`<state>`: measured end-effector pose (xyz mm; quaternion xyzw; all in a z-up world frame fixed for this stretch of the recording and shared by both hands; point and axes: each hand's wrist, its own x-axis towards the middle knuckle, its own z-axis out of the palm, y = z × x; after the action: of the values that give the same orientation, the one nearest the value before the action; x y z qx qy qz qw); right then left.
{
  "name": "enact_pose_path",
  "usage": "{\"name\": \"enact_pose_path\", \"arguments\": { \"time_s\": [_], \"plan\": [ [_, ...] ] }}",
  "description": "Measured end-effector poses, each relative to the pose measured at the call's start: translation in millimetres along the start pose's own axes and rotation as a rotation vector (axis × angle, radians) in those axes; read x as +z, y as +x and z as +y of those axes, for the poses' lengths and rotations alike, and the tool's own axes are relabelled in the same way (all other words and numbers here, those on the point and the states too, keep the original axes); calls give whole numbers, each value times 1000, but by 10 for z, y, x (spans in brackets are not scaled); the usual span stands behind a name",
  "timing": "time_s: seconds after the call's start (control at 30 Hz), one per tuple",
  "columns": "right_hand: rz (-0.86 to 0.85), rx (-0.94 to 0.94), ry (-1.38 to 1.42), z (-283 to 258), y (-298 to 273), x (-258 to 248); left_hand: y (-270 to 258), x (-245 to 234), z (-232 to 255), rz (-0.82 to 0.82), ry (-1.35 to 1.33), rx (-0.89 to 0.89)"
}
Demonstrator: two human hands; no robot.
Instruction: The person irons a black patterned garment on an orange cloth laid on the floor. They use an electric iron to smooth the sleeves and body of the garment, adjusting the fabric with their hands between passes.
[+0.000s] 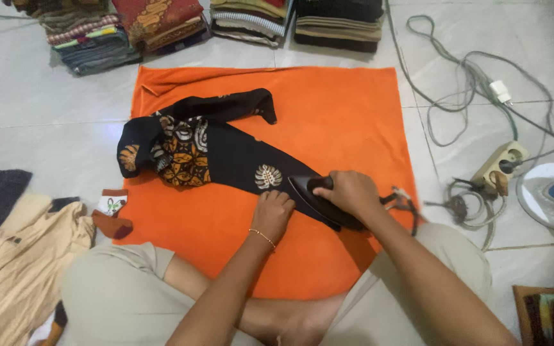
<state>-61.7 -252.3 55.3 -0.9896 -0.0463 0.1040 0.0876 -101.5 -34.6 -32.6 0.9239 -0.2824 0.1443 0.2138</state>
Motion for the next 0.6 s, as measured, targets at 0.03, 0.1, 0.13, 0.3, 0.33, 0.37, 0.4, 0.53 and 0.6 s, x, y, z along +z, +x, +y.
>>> {"name": "enact_pose_path", "arguments": {
  "time_s": [0.03,0.1,0.13,0.3,0.33,0.37,0.4,0.53,0.6],
  "plan": [
    [-17,-7,-19,3,-49,-9,-23,-11,-32,20,-12,-22],
    [12,-36,-49,-14,-103,-26,-43,-46,-82,58,-36,-65],
    [27,-50,-64,-22,-107,-38,-44,-63,-86,79,-34,-76],
    [133,-20,-40,-204,87,0,-9,-78,-52,5,-17,-159],
    [169,-13,-31,-243,160,9,15,-67,-74,3,-55,-176],
    [189,5,-31,-269,247,8,50,-59,-121,2,-92,-193],
    [208,23,-30,-288,339,3,82,-53,-173,1,-128,-210],
    [231,59,-88,-97,541,-72,330,-124,-588,130,-159,-272],
    [229,124,-81,131,596,-134,494,-253,-932,133,-46,-321]
  ]
}}
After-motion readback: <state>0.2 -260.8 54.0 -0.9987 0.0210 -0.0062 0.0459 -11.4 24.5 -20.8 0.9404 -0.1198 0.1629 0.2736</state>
